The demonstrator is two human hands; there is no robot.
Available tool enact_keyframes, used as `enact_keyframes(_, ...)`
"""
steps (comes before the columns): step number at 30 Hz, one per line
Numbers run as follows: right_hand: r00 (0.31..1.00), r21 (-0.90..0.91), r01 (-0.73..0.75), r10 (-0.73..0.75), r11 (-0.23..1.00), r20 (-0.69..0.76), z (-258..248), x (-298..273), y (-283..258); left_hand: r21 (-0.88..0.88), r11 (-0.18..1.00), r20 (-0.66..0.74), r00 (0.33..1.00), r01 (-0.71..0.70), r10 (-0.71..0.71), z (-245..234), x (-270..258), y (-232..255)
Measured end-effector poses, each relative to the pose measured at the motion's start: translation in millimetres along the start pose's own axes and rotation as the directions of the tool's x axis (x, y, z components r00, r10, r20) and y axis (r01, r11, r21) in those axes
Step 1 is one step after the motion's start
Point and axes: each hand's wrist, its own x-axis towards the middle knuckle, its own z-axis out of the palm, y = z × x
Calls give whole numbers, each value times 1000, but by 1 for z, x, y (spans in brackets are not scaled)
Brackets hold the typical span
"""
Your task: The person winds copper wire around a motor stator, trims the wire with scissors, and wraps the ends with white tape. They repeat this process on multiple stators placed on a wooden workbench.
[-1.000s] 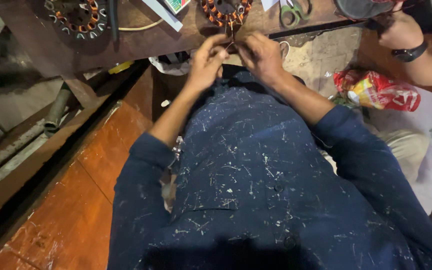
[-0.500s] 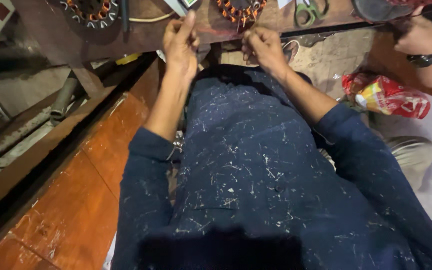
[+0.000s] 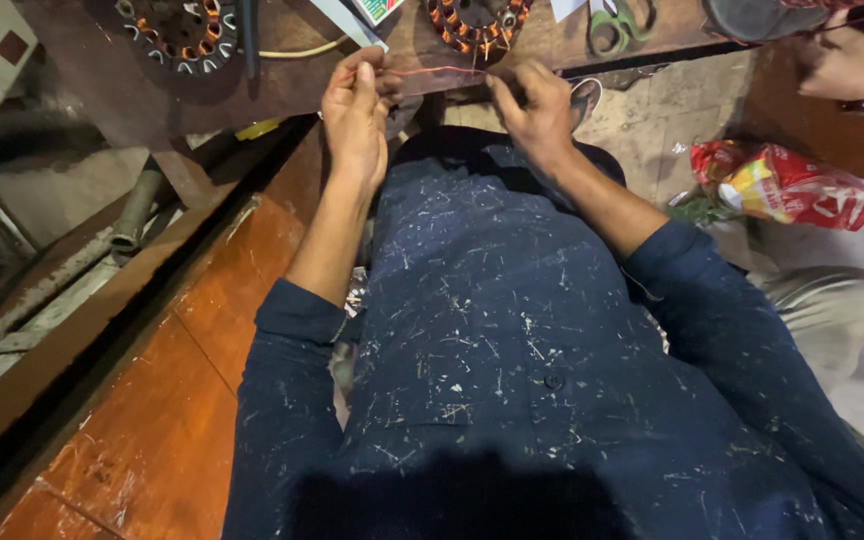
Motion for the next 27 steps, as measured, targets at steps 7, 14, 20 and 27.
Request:
enact_keyframes(7, 859, 600, -512, 382, 615, 341, 16, 8, 14, 231, 972, -321, 940, -38, 113, 0, 18, -16)
enact_keyframes(14, 793, 490, -606, 528, 627, 305, -19, -16, 33, 555, 828, -278, 955, 77, 98, -105, -81, -43)
enact_keyframes(20, 776, 467, -596, 618, 653, 126, -63, -72, 76, 324, 561, -659, 607, 762, -444, -191, -222, -120)
enact_keyframes(27, 873, 351, -467, 486, 812, 39, -60, -83, 82, 25, 679, -434, 620, 734, -654, -226, -202, -71)
